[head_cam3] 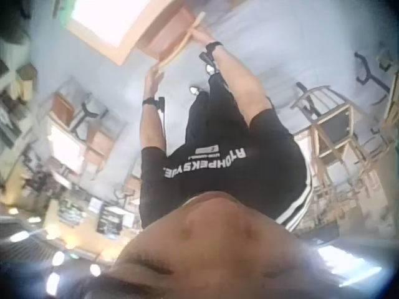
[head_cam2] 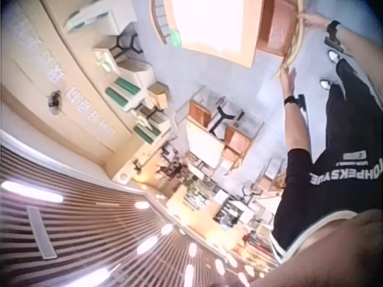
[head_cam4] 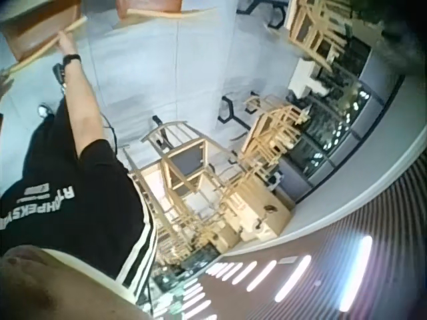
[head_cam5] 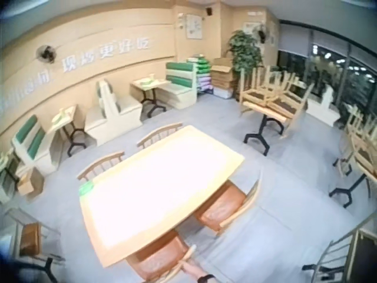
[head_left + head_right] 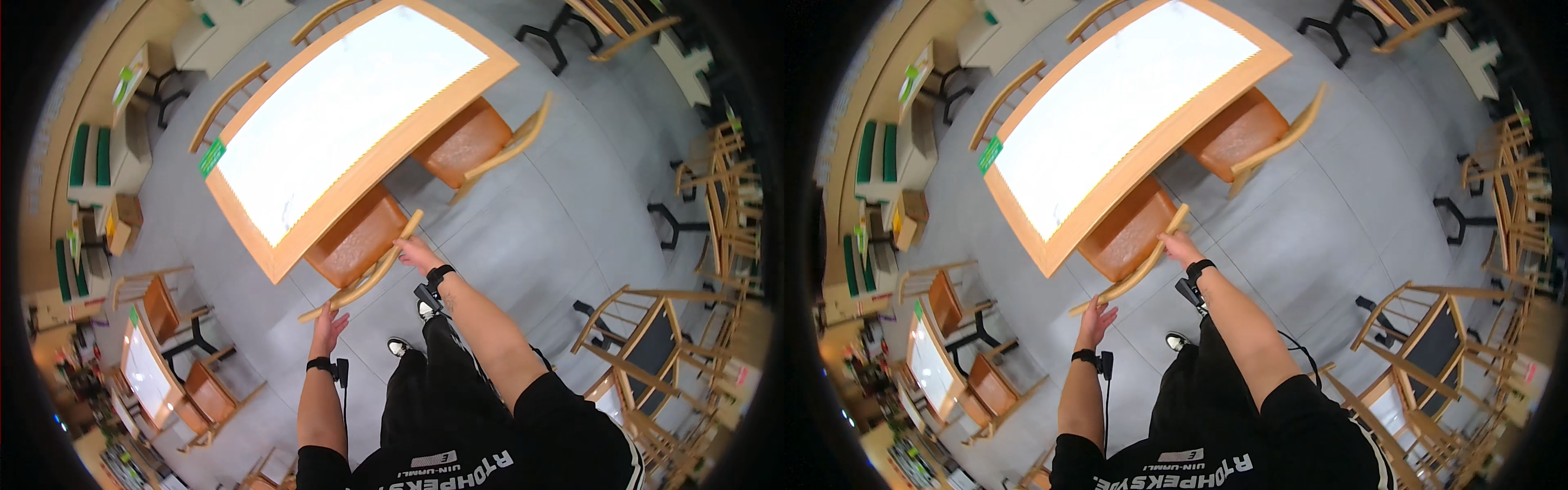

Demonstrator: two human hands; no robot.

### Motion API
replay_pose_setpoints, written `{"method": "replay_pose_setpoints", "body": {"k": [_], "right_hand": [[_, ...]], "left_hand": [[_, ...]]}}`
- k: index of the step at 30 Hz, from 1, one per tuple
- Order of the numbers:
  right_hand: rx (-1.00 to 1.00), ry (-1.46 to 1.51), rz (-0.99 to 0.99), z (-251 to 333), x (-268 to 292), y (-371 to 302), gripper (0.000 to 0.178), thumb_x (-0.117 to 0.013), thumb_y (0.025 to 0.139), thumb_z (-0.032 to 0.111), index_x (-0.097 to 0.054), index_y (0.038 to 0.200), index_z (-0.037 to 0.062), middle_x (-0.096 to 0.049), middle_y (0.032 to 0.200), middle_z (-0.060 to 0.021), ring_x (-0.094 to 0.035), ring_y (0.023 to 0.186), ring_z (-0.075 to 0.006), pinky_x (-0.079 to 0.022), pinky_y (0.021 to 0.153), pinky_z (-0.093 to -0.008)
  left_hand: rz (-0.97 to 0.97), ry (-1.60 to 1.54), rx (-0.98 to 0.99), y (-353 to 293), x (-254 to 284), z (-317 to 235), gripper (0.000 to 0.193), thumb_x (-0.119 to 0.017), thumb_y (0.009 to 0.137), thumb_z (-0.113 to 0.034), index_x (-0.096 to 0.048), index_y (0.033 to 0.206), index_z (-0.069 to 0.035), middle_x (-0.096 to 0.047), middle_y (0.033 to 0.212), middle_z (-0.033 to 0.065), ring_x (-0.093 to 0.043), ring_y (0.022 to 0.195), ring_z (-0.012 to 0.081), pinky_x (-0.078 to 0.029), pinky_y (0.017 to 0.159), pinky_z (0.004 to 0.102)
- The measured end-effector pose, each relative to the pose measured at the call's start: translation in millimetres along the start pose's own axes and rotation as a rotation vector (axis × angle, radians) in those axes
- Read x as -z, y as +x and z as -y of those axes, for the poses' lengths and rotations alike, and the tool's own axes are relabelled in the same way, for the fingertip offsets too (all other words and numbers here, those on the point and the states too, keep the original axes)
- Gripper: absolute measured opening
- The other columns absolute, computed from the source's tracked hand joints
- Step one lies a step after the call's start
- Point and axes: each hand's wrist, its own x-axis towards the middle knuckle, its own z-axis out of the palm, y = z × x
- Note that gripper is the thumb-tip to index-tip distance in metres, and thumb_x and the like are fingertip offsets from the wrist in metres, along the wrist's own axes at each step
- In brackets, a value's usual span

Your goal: The person repeatedly picks up wooden chairs from tables and the floor, flips them upright, and places them under tables in a restaurant setting. The person handles the chairs one at a time, moving between different tables to organize the seating area.

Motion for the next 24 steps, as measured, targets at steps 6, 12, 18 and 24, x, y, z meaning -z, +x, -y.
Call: {"method": "replay_pose_setpoints", "body": {"k": [6, 12, 18, 24], "right_hand": [[0.141, 0.003, 0.123, -33.9, 49.9, -51.8, 0.032, -0.055, 0.09, 0.028, -0.06, 0.105, 0.0008, -0.067, 0.09, -0.0077, -0.063, 0.076, -0.0151, -0.05, 0.068, -0.0287], [0.013, 0.205, -0.297, -154.8, 171.0, -117.6, 0.035, -0.055, 0.088, 0.027, -0.058, 0.103, -0.0033, -0.067, 0.084, -0.0124, -0.065, 0.07, -0.0183, -0.054, 0.064, -0.0317], [-0.084, 0.233, -0.504, -186.5, 206.7, -192.3, 0.033, -0.052, 0.086, 0.025, -0.055, 0.105, -0.0017, -0.068, 0.085, -0.0144, -0.066, 0.07, -0.0209, -0.052, 0.06, -0.0335], [-0.078, -0.256, -0.573, -156.1, 172.9, -233.7, 0.034, -0.053, 0.086, 0.026, -0.061, 0.101, -0.0029, -0.069, 0.082, -0.0114, -0.066, 0.07, -0.018, -0.052, 0.064, -0.0307]], "left_hand": [[0.074, 0.644, -0.14, -26.9, 36.1, 25.0, 0.047, -0.05, 0.095, -0.042, -0.053, 0.118, -0.001, -0.067, 0.102, 0.0108, -0.063, 0.084, 0.0177, -0.05, 0.072, 0.0286], [0.179, 0.62, 0.031, -64.7, 24.8, 35.6, 0.043, -0.051, 0.095, -0.036, -0.051, 0.118, 0.0, -0.067, 0.105, 0.0133, -0.065, 0.088, 0.0214, -0.051, 0.074, 0.0315], [0.271, 0.639, -0.074, -25.7, -31.2, -8.8, 0.04, -0.051, 0.095, -0.031, -0.054, 0.12, -0.001, -0.063, 0.116, 0.014, -0.061, 0.103, 0.0233, -0.048, 0.086, 0.0355], [0.524, 1.158, -0.36, 55.4, -82.3, -31.7, 0.057, -0.054, 0.09, -0.04, -0.053, 0.125, 0.004, -0.058, 0.123, 0.0218, -0.054, 0.117, 0.0307, -0.04, 0.1, 0.0351]]}}
